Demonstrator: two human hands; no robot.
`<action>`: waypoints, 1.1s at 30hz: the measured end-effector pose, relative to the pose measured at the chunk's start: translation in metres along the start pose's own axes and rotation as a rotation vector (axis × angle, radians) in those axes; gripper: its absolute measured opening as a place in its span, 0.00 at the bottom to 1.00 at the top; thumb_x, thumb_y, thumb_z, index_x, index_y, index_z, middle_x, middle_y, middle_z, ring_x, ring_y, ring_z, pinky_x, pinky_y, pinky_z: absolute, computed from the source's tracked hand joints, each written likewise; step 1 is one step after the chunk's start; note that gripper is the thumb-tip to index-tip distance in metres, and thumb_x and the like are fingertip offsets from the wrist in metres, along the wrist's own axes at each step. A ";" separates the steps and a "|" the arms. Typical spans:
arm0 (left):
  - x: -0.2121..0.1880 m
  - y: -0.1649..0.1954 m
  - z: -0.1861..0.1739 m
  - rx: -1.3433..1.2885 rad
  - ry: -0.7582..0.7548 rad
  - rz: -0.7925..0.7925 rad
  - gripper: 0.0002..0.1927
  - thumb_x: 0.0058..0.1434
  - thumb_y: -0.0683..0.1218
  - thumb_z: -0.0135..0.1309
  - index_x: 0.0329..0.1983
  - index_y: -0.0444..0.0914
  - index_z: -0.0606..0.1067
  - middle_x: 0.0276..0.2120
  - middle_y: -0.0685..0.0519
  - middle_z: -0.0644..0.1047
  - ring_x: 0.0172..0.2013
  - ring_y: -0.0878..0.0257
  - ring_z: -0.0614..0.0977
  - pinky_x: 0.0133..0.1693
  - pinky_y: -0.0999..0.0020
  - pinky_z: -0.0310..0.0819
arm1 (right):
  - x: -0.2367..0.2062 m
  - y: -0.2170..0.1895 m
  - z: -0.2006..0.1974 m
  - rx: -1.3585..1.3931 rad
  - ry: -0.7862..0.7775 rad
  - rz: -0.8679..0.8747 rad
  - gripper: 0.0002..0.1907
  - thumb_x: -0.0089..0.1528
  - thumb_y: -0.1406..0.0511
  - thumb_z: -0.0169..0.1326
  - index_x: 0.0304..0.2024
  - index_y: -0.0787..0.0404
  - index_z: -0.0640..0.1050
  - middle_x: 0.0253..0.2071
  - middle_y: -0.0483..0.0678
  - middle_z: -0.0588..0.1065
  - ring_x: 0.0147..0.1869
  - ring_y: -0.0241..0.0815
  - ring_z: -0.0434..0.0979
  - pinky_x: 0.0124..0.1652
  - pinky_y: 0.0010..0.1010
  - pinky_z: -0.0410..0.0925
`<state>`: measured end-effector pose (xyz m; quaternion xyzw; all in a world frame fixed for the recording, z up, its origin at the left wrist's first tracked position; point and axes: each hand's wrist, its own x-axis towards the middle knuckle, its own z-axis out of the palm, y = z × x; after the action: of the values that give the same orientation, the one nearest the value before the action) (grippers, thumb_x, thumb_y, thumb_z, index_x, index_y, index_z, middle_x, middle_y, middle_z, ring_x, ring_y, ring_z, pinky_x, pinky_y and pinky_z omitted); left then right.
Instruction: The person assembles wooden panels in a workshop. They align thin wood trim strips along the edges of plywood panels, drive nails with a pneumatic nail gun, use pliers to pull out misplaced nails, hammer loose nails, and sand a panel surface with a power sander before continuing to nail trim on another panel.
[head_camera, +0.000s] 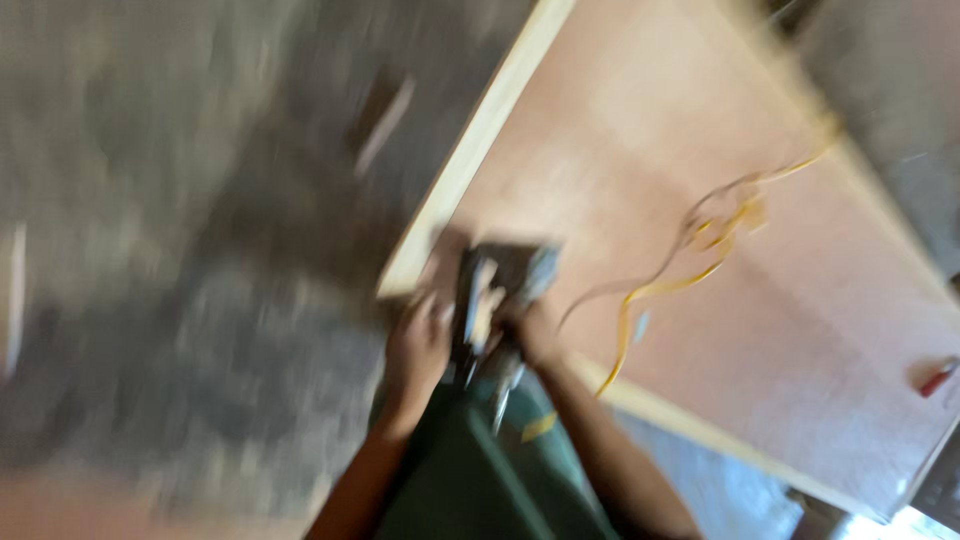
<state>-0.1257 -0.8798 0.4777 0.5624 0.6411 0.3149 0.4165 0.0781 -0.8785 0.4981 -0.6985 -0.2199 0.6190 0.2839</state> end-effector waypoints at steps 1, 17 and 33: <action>0.016 0.005 -0.004 -0.102 -0.001 0.065 0.19 0.70 0.47 0.51 0.59 0.32 0.75 0.54 0.39 0.78 0.54 0.42 0.79 0.55 0.55 0.72 | 0.001 -0.004 0.003 -0.132 0.003 -0.128 0.11 0.57 0.66 0.53 0.24 0.67 0.79 0.23 0.51 0.77 0.26 0.40 0.76 0.28 0.30 0.70; 0.199 0.002 -0.001 0.112 -0.409 -0.306 0.44 0.55 0.68 0.60 0.59 0.27 0.73 0.53 0.31 0.78 0.56 0.41 0.79 0.56 0.54 0.72 | -0.018 -0.059 0.018 0.607 0.059 0.195 0.05 0.60 0.69 0.50 0.34 0.66 0.69 0.24 0.52 0.69 0.23 0.45 0.70 0.26 0.39 0.70; 0.189 0.020 0.007 0.055 -0.159 -0.150 0.41 0.51 0.63 0.67 0.52 0.25 0.74 0.46 0.28 0.79 0.51 0.36 0.81 0.52 0.51 0.74 | -0.018 -0.051 0.018 0.625 0.048 0.177 0.04 0.59 0.69 0.51 0.32 0.65 0.71 0.23 0.52 0.70 0.21 0.44 0.70 0.25 0.38 0.69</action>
<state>-0.1138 -0.6908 0.4579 0.5472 0.6548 0.2193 0.4729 0.0596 -0.8501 0.5439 -0.6085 0.0491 0.6620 0.4348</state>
